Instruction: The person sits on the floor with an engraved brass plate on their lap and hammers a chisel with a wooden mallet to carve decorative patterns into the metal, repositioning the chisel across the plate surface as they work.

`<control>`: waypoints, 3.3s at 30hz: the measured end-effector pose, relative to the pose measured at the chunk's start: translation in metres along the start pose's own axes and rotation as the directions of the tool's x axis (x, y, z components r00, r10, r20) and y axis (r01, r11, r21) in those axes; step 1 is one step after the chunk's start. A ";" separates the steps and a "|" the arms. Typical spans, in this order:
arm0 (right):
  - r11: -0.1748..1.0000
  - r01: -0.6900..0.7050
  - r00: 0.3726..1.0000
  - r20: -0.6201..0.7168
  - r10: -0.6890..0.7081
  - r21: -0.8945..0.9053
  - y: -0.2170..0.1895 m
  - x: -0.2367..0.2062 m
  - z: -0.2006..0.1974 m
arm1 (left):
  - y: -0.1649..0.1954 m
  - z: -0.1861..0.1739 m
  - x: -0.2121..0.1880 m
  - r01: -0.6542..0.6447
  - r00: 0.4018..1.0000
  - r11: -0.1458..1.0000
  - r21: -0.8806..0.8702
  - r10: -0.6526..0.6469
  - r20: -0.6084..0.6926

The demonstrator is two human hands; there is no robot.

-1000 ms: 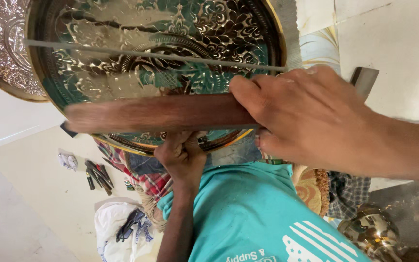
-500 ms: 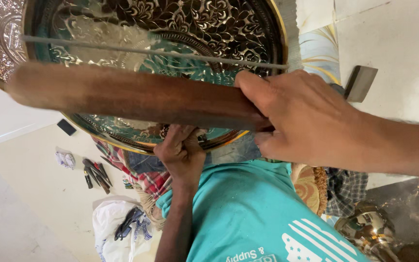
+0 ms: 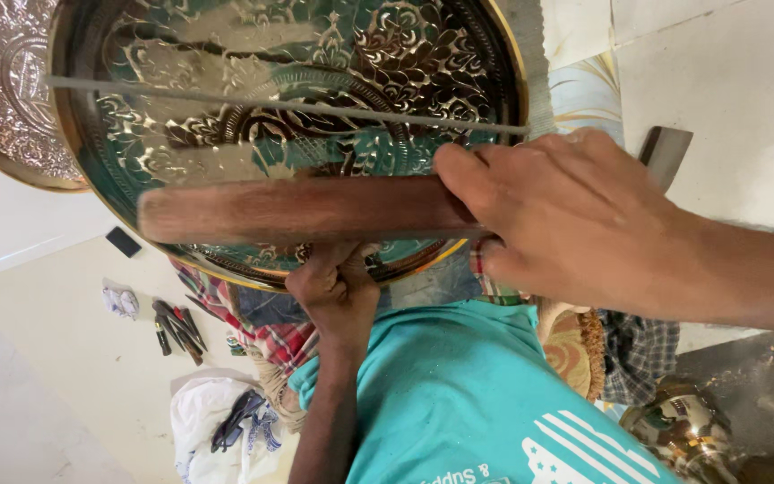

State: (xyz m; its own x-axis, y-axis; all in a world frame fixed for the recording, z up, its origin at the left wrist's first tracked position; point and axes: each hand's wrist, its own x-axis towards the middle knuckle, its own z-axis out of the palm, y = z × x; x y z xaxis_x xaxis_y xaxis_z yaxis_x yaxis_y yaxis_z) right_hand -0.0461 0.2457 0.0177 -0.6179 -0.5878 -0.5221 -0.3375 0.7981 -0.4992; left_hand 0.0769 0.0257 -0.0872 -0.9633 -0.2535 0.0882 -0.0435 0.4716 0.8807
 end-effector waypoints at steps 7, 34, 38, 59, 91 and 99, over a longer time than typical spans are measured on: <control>0.998 0.031 0.997 -0.070 -0.027 0.050 -0.003 -0.006 0.001 | 0.000 0.000 0.002 0.055 0.998 0.998 0.038 -0.056 0.010; 0.671 0.108 0.825 -0.442 0.351 0.733 -0.013 -0.021 0.081 | 0.031 -0.022 0.033 0.224 0.971 0.814 -0.535 -0.142 0.190; 0.559 0.304 0.599 -0.611 0.517 0.771 -0.031 -0.024 0.164 | 0.031 -0.022 0.058 -0.064 0.861 0.985 -0.160 0.136 0.490; 0.658 0.008 0.547 -0.554 0.627 0.753 -0.028 -0.073 0.232 | 0.023 -0.039 0.075 -0.604 0.385 0.788 -0.121 0.421 0.821; 0.752 -0.072 0.607 -0.569 0.554 0.655 -0.029 -0.073 0.211 | 0.022 -0.038 0.070 -0.609 0.388 0.788 -0.092 0.397 0.832; 0.646 0.188 0.544 -0.626 0.559 0.740 -0.029 -0.068 0.214 | 0.022 -0.038 0.072 -0.600 0.386 0.795 -0.089 0.385 0.838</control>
State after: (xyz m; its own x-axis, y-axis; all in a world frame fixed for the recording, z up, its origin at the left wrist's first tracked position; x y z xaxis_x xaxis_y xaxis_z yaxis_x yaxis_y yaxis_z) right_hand 0.1576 0.2339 -0.0807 -0.9693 0.2091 -0.1295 0.1908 0.3072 -0.9323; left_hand 0.0170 -0.0144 -0.0442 -0.6109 0.7915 -0.0164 0.5668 0.4517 0.6890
